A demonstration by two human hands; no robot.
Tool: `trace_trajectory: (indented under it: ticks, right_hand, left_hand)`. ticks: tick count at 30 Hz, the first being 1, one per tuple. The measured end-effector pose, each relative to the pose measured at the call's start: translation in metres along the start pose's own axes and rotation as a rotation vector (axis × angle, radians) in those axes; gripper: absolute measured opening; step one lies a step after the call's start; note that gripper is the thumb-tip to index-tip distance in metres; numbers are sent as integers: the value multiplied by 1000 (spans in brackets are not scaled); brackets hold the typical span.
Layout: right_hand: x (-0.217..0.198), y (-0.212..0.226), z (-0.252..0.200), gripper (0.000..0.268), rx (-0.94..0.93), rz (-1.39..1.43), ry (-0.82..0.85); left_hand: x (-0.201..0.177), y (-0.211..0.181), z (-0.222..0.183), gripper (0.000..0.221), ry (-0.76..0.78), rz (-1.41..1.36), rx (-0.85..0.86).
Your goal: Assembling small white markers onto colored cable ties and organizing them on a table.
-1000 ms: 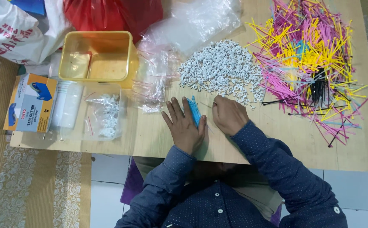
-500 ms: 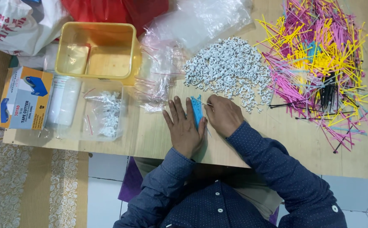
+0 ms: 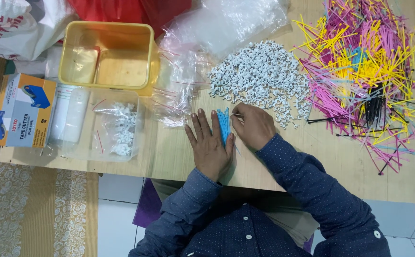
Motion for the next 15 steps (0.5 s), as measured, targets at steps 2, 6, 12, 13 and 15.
trace_trajectory:
  ticks: [2,6,12,13,15]
  right_hand:
    - [0,1,0,25,1,18,9]
    - [5,1,1,20,-16,39,13]
    - [5,-3,0,19,27,-29,7]
    - [2,-1,0,19,26,-30,6]
    - [-3,3,-1,18,36,-81,25]
  left_hand:
    - [1,1,0,80,-2,8,4]
    - [0,0,0,80,-16,24,3]
    - [2,1,-1,78,-21,20,-3]
    - [2,1,-1,78,-22,19,-3]
    - [2,1,-1,77,-17,42,0]
Point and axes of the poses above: each hand's wrist, its own z-axis towards the middle knuckle, its own x-axis out of the palm, y = z × x, the point moved 3 cm from there along z, towards the middle knuckle, and after that the axes turned 4 degrees about -y, right-handed, at the moved point
